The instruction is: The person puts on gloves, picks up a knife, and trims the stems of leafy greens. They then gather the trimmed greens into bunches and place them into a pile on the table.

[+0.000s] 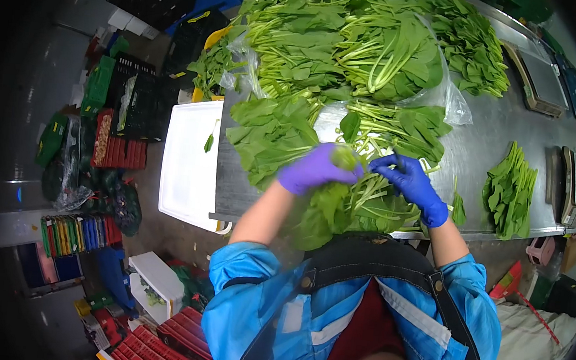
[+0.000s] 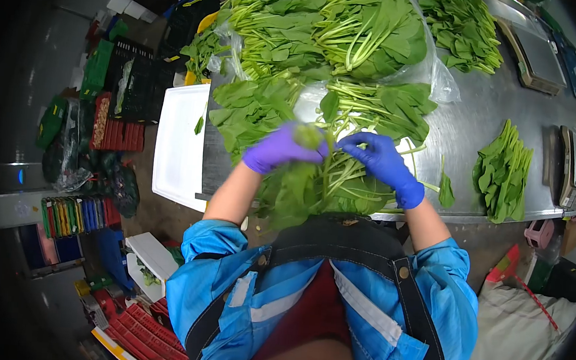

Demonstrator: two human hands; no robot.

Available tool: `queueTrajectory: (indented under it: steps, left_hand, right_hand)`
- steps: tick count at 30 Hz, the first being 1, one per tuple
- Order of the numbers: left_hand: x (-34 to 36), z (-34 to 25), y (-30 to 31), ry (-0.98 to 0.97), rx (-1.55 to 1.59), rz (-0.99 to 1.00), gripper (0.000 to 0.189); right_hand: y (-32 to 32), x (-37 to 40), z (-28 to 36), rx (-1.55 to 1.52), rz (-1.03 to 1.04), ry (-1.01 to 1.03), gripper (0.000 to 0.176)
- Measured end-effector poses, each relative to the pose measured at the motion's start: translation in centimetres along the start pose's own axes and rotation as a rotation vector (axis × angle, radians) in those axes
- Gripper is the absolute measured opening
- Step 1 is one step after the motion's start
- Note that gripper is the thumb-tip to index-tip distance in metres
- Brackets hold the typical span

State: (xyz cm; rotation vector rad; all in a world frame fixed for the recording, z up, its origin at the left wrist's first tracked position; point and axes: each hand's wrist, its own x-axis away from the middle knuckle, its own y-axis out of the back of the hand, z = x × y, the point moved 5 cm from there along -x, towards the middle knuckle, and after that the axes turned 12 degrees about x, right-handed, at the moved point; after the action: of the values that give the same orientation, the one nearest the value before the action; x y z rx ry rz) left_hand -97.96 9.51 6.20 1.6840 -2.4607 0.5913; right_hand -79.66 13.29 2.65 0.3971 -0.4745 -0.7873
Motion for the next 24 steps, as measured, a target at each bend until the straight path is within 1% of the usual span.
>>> queueTrajectory:
  steps: [1,2,3,4,5,6,7,8,9,10,11,13,14,15,16,17,18,19,20,21,22,23,24]
  left_hand:
    - [0.3,-1.4,2.0,-0.086,0.016,-0.06,0.025]
    - [0.7,-2.7,4.4,-0.147,0.113,-0.129,0.025]
    - [1.1,-3.9,6.6,-0.206,0.209,-0.198,0.024]
    - [1.4,-5.2,7.6,-0.25,0.375,-0.233,0.025]
    - [1.4,-6.2,8.2,-0.293,0.545,-0.267,0.027]
    - [0.7,-6.3,8.7,-0.292,0.543,-0.266,0.027]
    - [-0.1,-6.3,9.3,-0.296,0.58,-0.289,0.029]
    - [-0.9,-6.4,9.4,-0.299,0.617,-0.309,0.032]
    - [-2.1,-6.3,8.6,-0.276,0.577,-0.275,0.034]
    - [-3.6,-5.3,8.2,-0.216,0.56,-0.292,0.036]
    - [-5.0,-5.0,6.9,-0.183,0.537,-0.288,0.033]
    - [-7.7,-3.7,4.2,-0.131,0.525,-0.296,0.027]
    - [-9.0,-2.9,3.2,-0.114,0.536,-0.308,0.025]
    - [-10.5,-1.9,2.4,-0.093,0.608,-0.331,0.026]
    - [-11.5,-1.1,1.7,-0.087,0.61,-0.311,0.026]
    - [-12.3,-0.2,1.4,-0.088,0.659,-0.394,0.027]
    - [-13.5,0.6,1.0,-0.086,0.704,-0.466,0.028]
    - [-14.2,1.6,0.0,-0.105,0.76,-0.44,0.029]
    - [-14.6,2.2,-1.4,-0.098,0.835,-0.422,0.03]
    - [-14.8,2.4,-2.8,-0.081,0.831,-0.356,0.037]
    - [-15.5,3.8,-3.2,-0.083,0.825,-0.297,0.049]
    - [-15.2,2.9,-5.0,-0.164,0.802,-0.21,0.061]
    - [-14.6,2.5,-6.2,-0.166,0.662,-0.195,0.055]
  right_hand:
    - [0.7,-0.2,-1.0,0.015,-0.134,0.097,0.026]
    - [1.6,0.0,-1.8,0.031,-0.268,0.197,0.026]
    - [2.2,0.1,-3.1,0.143,-0.265,0.128,0.027]
    - [2.6,0.2,-2.6,0.138,-0.266,0.13,0.027]
    - [3.2,0.4,-2.5,-0.036,-0.194,-0.035,0.027]
    - [3.6,0.5,-2.4,-0.209,-0.122,-0.198,0.027]
    - [4.1,0.1,-1.3,-0.194,-0.137,-0.133,0.031]
    - [3.9,-0.6,-1.2,-0.197,-0.144,-0.135,0.031]
    - [4.0,-1.5,-0.3,-0.23,-0.227,0.07,0.038]
    - [4.1,-2.1,0.6,-0.26,-0.31,0.275,0.046]
    - [4.0,-3.0,0.7,-0.259,-0.322,0.269,0.046]
    - [3.1,-4.4,1.1,-0.386,-0.162,0.281,0.066]
    - [2.3,-4.6,0.7,-0.464,-0.028,0.123,0.076]
    - [2.0,-4.5,0.9,-0.458,-0.034,0.119,0.075]
    - [1.8,-4.2,1.2,-0.452,-0.042,0.114,0.074]
    - [1.9,-4.0,0.7,-0.446,-0.066,0.103,0.074]
    - [1.9,-3.9,-0.6,-0.385,-0.07,0.044,0.08]
    - [2.3,-3.7,-2.4,-0.323,-0.091,-0.025,0.086]
    - [2.2,-3.7,-4.3,-0.474,-0.071,0.024,0.084]
    - [3.2,-2.7,-5.1,-0.43,-0.083,-0.028,0.082]
    - [3.9,-1.3,-6.0,-0.39,-0.087,-0.081,0.08]
    - [4.0,-0.6,-7.3,-0.595,-0.117,0.039,0.075]
    - [5.0,0.4,-9.5,-0.592,-0.154,0.026,0.075]
